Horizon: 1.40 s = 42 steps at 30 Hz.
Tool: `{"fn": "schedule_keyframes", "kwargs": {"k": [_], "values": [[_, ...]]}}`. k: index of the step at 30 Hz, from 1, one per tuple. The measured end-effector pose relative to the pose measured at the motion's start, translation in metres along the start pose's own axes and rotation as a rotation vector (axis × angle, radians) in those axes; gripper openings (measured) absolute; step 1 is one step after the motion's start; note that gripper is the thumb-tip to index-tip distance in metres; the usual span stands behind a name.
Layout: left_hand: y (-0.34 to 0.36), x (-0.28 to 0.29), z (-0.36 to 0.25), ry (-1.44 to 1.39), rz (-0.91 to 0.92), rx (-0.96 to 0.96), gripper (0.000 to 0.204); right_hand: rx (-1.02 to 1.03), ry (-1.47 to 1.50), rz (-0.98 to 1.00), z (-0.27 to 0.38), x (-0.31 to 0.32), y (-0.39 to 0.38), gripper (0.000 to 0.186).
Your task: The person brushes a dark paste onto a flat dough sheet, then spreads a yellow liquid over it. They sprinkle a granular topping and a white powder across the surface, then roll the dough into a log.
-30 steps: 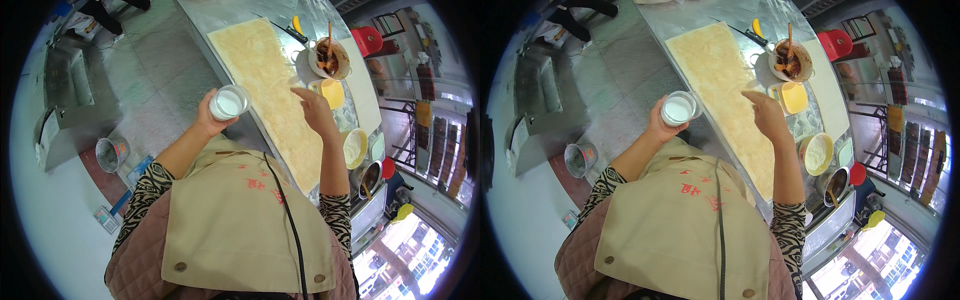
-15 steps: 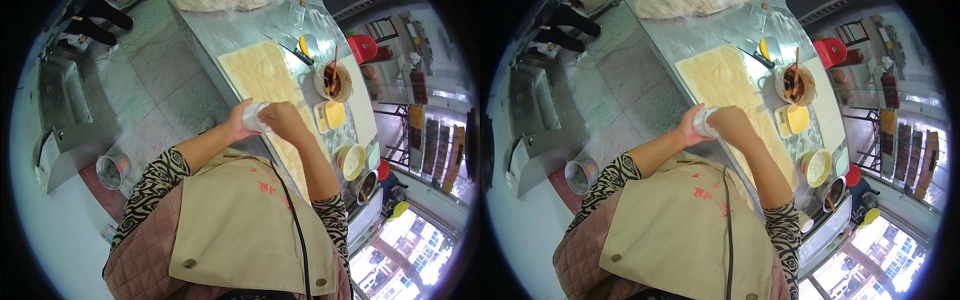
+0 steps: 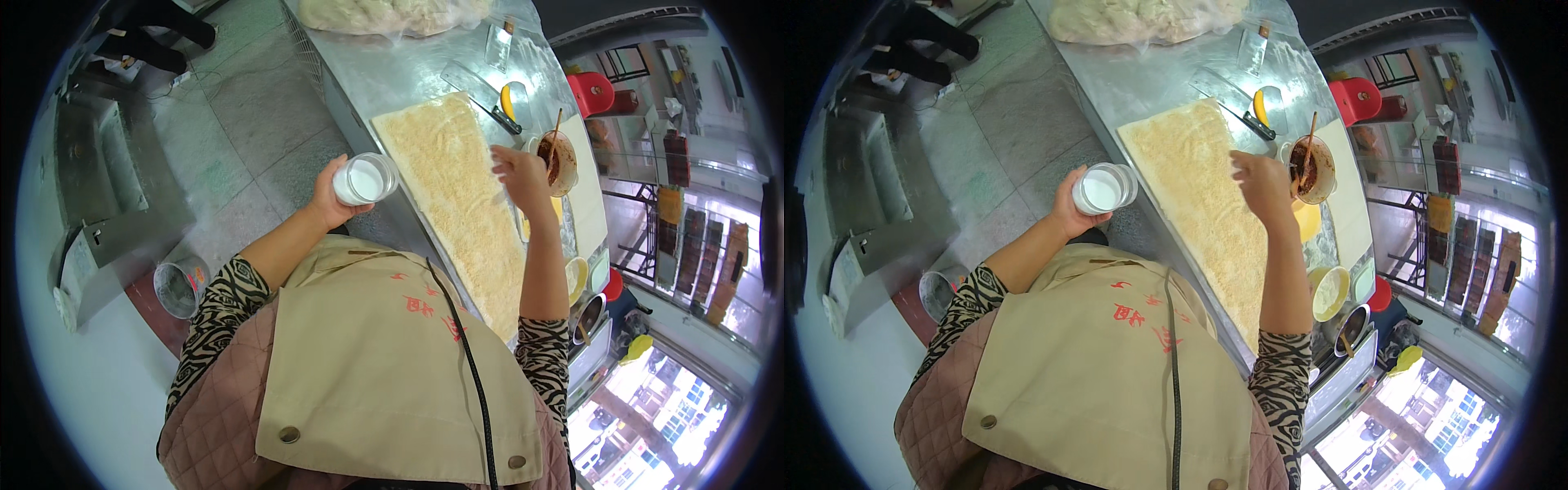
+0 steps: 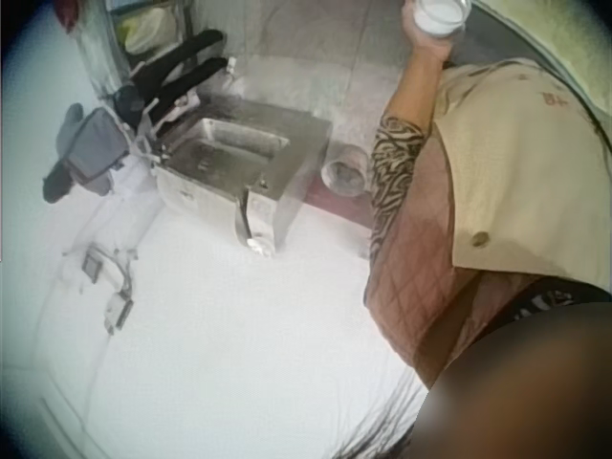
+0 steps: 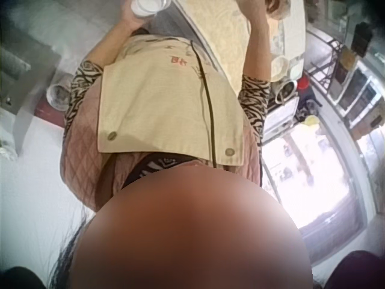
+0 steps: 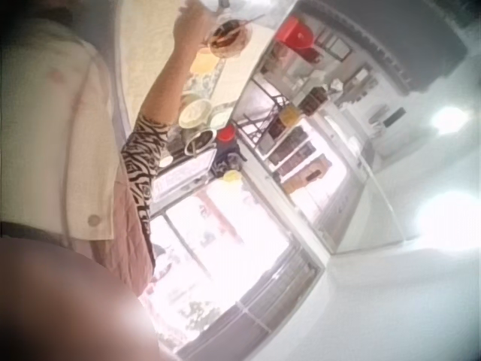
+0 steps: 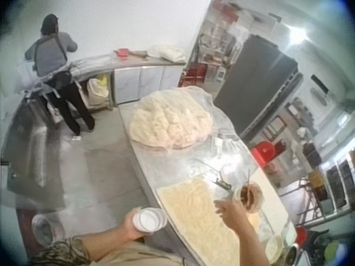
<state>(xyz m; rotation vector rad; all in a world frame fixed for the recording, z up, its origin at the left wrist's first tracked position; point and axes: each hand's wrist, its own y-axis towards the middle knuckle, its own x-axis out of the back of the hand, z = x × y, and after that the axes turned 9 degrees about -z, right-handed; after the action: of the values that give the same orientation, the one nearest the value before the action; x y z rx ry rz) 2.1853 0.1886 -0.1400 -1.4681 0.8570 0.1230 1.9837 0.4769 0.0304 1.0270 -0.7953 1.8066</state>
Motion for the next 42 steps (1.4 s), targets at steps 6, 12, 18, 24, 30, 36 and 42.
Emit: {"fn": "schedule_keyframes", "kwargs": {"k": [6,12,18,24,30,36,42], "values": [[0.000,-0.010,-0.012,-0.051,0.081,0.004,0.056,0.092,0.029,-0.135,0.002,-0.018,0.035,0.029],[0.006,-0.017,-0.024,-0.047,0.030,0.011,0.056,-0.153,-0.074,-0.077,-0.031,0.016,-0.030,0.041],[0.013,-0.033,-0.018,0.018,0.070,0.042,0.055,-0.006,0.023,-0.080,-0.041,-0.003,-0.031,0.050],[0.020,-0.040,-0.023,0.016,0.096,0.050,0.052,-0.331,-0.148,-0.052,-0.035,0.015,-0.049,0.034],[0.020,-0.054,-0.021,0.052,0.021,0.052,0.055,0.104,-0.020,-0.135,-0.010,-0.008,-0.053,0.042],[0.022,-0.101,0.006,0.181,0.023,0.087,0.056,0.252,0.252,-0.081,0.055,-0.012,-0.041,0.020],[0.037,-0.124,0.049,0.234,0.150,0.246,0.056,0.126,-0.350,0.279,0.060,-0.060,-0.040,0.012]]}}
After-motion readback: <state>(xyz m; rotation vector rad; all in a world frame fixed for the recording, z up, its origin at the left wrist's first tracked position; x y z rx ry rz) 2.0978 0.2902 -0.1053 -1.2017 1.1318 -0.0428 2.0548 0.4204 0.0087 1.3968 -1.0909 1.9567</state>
